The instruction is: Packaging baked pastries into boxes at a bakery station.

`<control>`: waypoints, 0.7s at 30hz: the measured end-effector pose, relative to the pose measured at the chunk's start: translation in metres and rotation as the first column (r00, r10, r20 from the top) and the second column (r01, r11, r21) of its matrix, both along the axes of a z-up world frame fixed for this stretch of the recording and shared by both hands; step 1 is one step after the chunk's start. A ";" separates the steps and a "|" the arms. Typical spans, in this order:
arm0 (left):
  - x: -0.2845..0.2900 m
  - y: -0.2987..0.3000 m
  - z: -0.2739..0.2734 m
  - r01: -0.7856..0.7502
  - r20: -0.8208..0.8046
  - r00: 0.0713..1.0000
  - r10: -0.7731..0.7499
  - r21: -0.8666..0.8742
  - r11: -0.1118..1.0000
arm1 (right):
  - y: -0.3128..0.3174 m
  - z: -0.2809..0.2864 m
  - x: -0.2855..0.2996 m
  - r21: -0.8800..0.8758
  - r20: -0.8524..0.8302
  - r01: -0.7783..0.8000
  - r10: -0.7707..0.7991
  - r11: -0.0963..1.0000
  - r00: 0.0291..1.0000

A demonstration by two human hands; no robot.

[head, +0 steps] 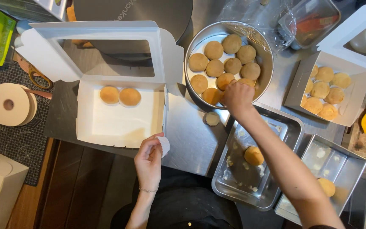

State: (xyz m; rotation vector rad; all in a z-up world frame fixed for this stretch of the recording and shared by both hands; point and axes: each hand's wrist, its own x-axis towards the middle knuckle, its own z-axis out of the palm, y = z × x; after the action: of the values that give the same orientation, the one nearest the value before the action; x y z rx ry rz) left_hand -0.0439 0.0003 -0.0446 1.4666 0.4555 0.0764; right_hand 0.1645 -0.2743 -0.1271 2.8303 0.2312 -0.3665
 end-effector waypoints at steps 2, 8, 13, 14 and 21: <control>0.005 0.004 0.001 0.024 0.017 1.000 -0.023 -0.016 1.000 | 0.013 -0.014 0.000 0.046 -0.047 0.157 -0.155 0.987 0.987; 0.018 0.039 0.002 0.083 0.044 0.996 -0.082 -0.029 0.996 | 0.022 -0.049 0.007 -0.007 0.033 0.393 -0.393 0.919 0.919; 0.021 0.080 -0.002 0.075 0.086 0.994 -0.073 -0.013 0.997 | 0.020 -0.071 0.011 0.002 0.112 0.542 -0.539 0.841 0.835; 0.022 0.089 0.000 0.078 0.092 0.993 -0.077 -0.013 0.997 | 0.022 -0.066 0.011 0.005 0.118 0.545 -0.541 0.839 0.832; 0.029 0.142 0.000 0.045 0.063 0.997 -0.045 0.001 0.999 | 0.028 -0.047 0.007 -0.013 0.133 0.583 -0.576 0.812 0.806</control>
State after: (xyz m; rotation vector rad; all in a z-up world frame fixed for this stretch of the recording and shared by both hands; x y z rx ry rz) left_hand -0.0150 0.1426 -0.0441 1.4691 0.3711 0.0870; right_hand 0.1716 -0.2463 -0.1742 2.7943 -0.6839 -0.3048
